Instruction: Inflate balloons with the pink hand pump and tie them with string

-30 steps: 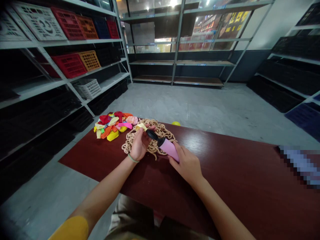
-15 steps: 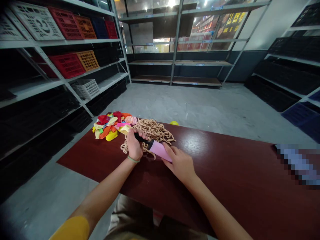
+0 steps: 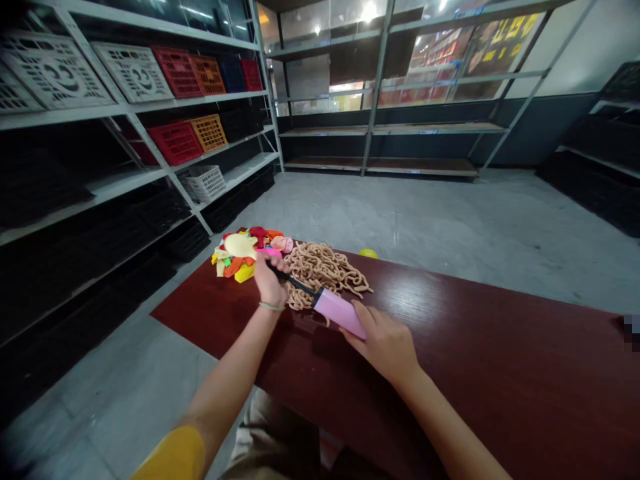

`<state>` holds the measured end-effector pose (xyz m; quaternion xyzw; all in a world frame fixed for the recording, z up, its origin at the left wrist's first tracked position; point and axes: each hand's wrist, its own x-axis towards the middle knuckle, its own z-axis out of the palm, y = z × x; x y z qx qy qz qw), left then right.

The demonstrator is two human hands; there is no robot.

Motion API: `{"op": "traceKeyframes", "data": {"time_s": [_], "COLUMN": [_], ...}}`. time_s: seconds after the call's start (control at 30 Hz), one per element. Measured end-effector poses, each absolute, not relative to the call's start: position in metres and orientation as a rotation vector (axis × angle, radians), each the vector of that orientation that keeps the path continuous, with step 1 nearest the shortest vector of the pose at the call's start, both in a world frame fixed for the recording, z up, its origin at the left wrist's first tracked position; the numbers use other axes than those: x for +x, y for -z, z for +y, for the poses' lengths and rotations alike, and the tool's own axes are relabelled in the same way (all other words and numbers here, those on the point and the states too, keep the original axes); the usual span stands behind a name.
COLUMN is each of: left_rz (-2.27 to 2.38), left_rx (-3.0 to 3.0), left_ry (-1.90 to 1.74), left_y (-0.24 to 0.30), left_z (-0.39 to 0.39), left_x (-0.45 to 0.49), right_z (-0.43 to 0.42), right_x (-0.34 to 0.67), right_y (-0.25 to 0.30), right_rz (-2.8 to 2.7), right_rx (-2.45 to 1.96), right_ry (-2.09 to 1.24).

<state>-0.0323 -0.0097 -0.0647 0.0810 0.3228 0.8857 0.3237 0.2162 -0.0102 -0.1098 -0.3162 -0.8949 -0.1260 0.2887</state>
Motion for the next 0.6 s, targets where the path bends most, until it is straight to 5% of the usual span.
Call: {"op": "traceKeyframes", "data": {"time_s": [0.23, 0.6], "left_rz": [0.874, 0.909], "left_rx": [0.422, 0.209], "left_ry": [-2.09, -2.326], "left_y": [0.076, 0.058], "left_z": [-0.009, -0.006], "left_x": [0.023, -0.043], "right_z": [-0.013, 0.015], "right_x": [0.214, 0.243], "right_y": [0.113, 0.112], "right_rz": [-2.391, -2.39], "right_rx": [-0.941, -0.759], "right_ry": [0.221, 0.438]}}
